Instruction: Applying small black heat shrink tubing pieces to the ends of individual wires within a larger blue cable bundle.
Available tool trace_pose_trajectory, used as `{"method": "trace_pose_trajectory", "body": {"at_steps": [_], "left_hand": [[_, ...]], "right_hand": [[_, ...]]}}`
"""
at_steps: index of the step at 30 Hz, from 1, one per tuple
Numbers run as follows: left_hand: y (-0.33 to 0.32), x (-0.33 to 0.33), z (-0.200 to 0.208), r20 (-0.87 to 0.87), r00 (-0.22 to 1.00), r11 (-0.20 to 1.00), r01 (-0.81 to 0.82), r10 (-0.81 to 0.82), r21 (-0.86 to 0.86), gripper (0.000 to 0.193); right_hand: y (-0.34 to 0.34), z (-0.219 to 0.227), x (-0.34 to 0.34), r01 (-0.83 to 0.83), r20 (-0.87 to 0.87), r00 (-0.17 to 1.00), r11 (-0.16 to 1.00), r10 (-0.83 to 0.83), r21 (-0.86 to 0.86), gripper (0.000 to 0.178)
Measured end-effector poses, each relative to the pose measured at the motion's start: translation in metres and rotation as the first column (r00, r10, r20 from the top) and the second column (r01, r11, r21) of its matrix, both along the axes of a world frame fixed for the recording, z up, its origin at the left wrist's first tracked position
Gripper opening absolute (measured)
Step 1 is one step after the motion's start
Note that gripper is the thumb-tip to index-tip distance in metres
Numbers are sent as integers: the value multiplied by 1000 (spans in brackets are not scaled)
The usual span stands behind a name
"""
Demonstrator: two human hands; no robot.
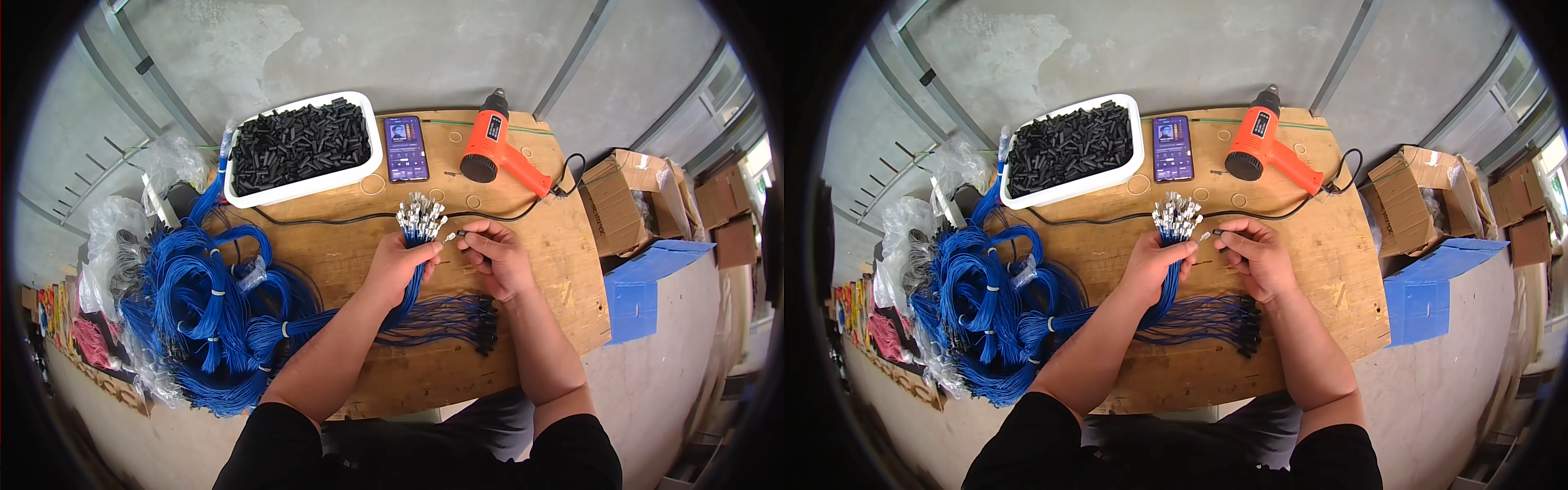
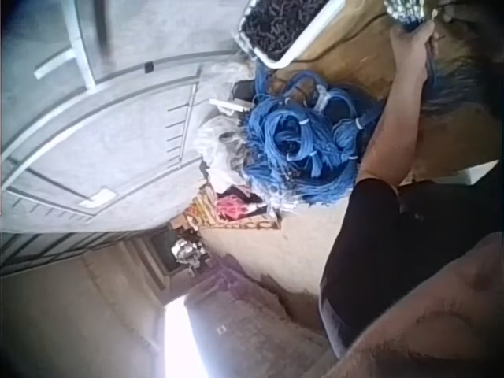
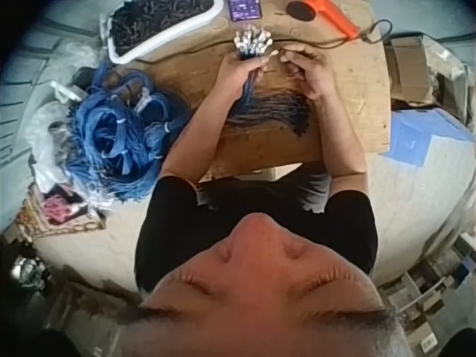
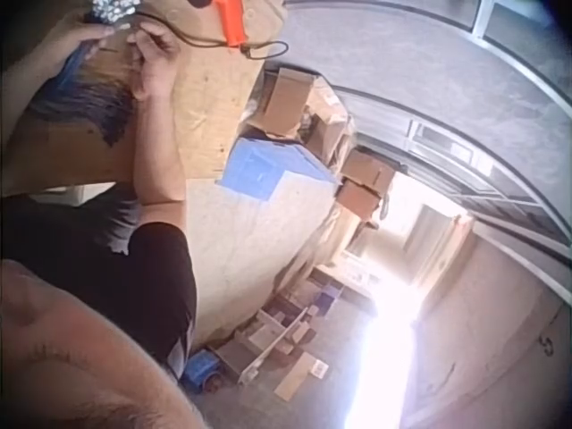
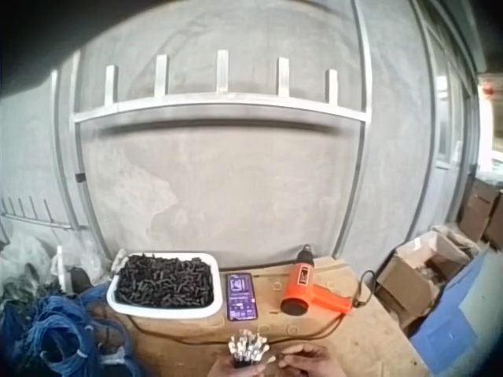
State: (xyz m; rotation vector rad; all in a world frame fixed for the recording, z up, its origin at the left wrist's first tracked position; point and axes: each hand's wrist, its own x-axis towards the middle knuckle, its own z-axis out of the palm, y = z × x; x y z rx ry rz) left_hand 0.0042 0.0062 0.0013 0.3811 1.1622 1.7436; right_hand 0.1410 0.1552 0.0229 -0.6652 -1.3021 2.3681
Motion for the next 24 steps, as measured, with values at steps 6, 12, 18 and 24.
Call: {"method": "trace_pose_trajectory", "body": {"at_steps": [6,12,18,24], "left_hand": [[1,1,1,-18,1000,1000,2,-2,-12,14],[0,1,1,-12,1000,1000,2,-2,-22,14],[0,0,1,-16,999,999,39,-39,-11,13],[-1,-1,2,-22,998,998,67,-67,-10,11]], "right_hand": [[-1,0,0,-3,23,1000,1000,2,19,14],[-4,-2,-1,20,7,1000,989,-21,144,14],[0,-3,0,16,18,1000,968,-21,252,16],[1,-5,-1,19,-10,1000,962,-17,273,15]]}}
